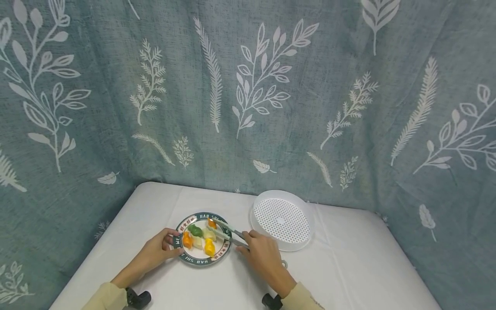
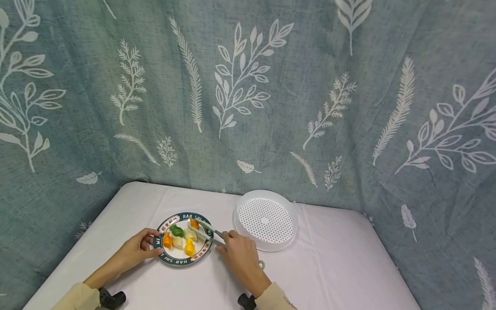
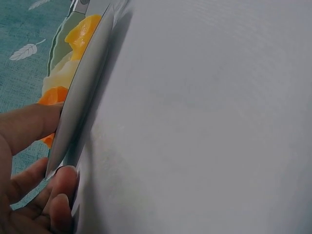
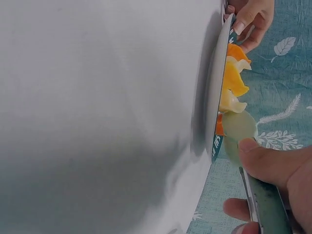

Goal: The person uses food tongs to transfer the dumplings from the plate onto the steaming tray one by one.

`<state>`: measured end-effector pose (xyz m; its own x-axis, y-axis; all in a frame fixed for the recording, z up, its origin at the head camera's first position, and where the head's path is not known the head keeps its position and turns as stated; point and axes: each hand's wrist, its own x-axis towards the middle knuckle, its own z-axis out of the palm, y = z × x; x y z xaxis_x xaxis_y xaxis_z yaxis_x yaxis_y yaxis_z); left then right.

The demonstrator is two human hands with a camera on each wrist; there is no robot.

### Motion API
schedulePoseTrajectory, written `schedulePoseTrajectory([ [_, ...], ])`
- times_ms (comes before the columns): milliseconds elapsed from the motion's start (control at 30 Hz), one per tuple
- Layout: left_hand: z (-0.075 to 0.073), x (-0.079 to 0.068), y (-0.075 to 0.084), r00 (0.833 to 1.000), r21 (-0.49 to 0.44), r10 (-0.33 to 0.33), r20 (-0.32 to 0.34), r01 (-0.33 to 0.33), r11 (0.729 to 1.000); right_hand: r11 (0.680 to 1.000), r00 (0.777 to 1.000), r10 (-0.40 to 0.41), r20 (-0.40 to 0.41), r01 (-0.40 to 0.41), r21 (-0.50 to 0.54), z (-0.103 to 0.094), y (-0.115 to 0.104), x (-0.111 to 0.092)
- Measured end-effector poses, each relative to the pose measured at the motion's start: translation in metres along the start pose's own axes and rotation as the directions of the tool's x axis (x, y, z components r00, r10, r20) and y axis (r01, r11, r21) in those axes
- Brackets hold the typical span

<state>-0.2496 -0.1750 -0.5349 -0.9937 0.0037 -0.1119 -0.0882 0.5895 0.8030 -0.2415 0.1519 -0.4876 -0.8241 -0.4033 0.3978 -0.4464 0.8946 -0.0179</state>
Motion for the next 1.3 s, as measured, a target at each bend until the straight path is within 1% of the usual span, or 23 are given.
schedulePoseTrajectory([
  [267,0.0,-0.003,0.002,1.0,0.009,0.008,-0.004,-0.008,1.0,0.999,1.0,0.022,-0.014,-0.022,0.031,0.001,0.004,-0.004],
  [400,0.0,-0.003,0.002,1.0,0.001,0.001,-0.001,-0.001,1.0,1.0,1.0,0.027,-0.015,-0.027,0.01,0.0,0.005,-0.005],
  [567,-0.001,-0.003,0.003,1.0,0.011,0.003,-0.003,-0.003,1.0,0.998,0.998,0.041,0.039,-0.039,-0.042,0.0,0.003,-0.005],
  [667,0.0,-0.003,0.002,1.0,0.017,0.012,-0.005,-0.012,1.0,0.998,0.996,0.06,0.062,-0.058,-0.04,0.001,0.001,-0.005],
  [767,0.001,-0.003,0.0,1.0,0.01,0.009,-0.007,-0.009,1.0,0.997,0.995,0.074,0.069,-0.073,-0.022,0.003,-0.001,-0.004],
  [967,0.003,-0.002,-0.003,1.0,0.003,0.018,-0.01,-0.018,1.0,0.998,0.997,0.064,0.053,-0.064,0.011,0.009,-0.001,0.0],
  [1300,0.002,-0.002,-0.003,1.0,0.001,0.02,-0.011,-0.02,1.0,0.997,0.999,0.05,0.017,-0.051,0.062,0.013,0.007,-0.003],
])
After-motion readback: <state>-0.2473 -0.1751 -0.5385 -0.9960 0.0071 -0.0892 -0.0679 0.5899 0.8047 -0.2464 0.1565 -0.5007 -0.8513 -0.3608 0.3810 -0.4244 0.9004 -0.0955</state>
